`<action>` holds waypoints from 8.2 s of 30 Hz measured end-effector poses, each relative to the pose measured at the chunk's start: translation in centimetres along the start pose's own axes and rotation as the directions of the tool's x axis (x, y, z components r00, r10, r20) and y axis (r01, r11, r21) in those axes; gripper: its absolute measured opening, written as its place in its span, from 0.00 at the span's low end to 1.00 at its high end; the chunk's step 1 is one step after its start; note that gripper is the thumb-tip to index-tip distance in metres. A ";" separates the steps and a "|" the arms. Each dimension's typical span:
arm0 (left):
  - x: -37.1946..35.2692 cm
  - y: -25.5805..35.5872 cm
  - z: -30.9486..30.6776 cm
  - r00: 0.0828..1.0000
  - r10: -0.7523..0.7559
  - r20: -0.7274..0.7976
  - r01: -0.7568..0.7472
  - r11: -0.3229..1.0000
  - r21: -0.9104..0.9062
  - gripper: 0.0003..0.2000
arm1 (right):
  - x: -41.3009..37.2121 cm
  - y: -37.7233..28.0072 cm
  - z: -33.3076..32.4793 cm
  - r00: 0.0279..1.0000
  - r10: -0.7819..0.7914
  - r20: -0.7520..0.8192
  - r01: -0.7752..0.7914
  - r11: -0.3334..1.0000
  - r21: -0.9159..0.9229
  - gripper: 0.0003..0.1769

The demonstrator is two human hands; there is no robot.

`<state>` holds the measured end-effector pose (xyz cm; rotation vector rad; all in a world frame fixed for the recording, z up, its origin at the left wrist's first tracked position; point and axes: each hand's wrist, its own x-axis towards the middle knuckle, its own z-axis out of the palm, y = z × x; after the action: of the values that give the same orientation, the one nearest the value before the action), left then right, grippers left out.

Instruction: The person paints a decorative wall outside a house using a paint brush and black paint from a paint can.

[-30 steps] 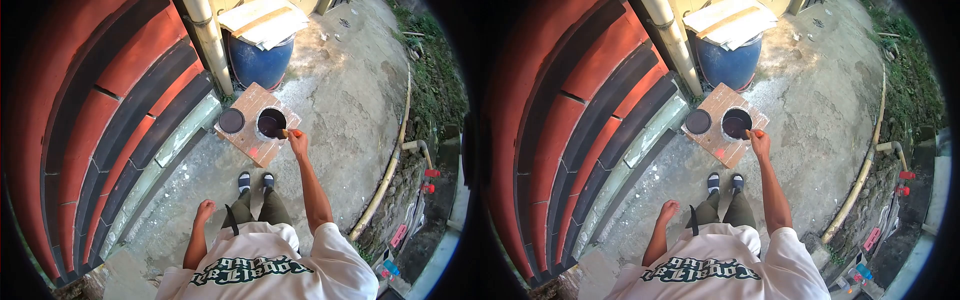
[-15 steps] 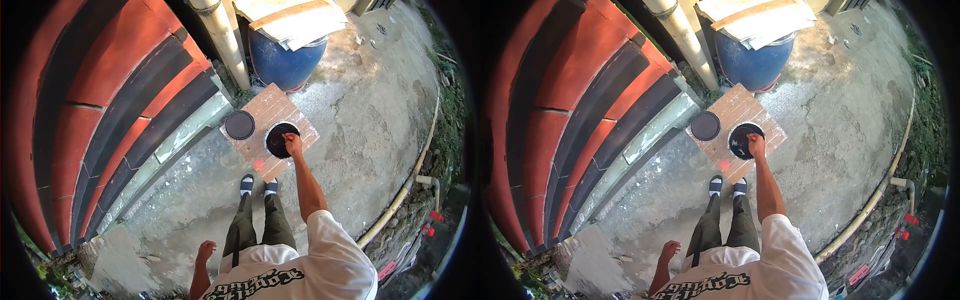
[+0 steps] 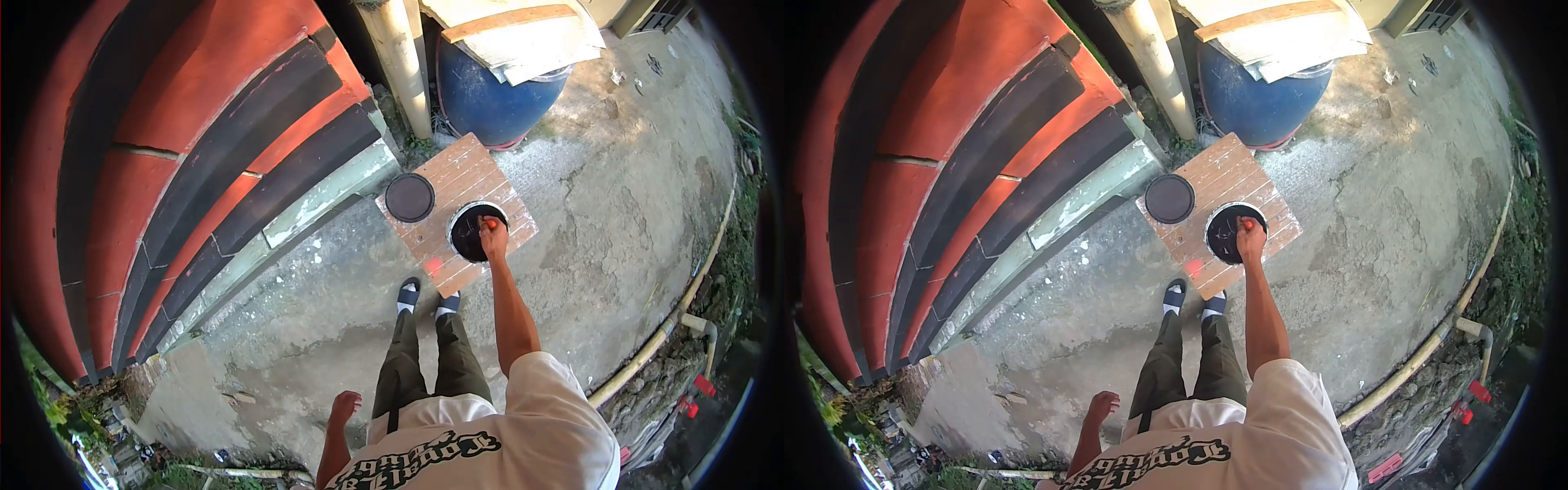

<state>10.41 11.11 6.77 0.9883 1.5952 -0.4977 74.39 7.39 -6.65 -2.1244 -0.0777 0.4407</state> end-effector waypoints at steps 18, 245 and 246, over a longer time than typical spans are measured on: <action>-0.8 7.2 1.2 0.966 0.241 -0.090 -0.253 0.953 -0.166 0.10 | -8.1 -3.5 -8.5 0.954 0.298 0.008 -0.207 0.642 0.738 0.16; 16.8 -19.6 -55.5 0.987 0.138 -0.085 -0.161 0.792 -0.589 0.14 | -68.2 -80.3 33.1 -0.065 -0.952 -0.298 0.998 -0.069 0.004 0.18; 16.9 -19.9 -55.4 0.986 0.142 -0.086 -0.166 0.787 -0.594 0.14 | -68.2 -80.5 33.4 -0.067 -0.954 -0.293 0.997 -0.074 0.013 0.18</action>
<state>-38.38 47.79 2.16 0.6263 1.5409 0.1529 8.40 64.12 61.71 -1.2448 -1.3824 -0.7034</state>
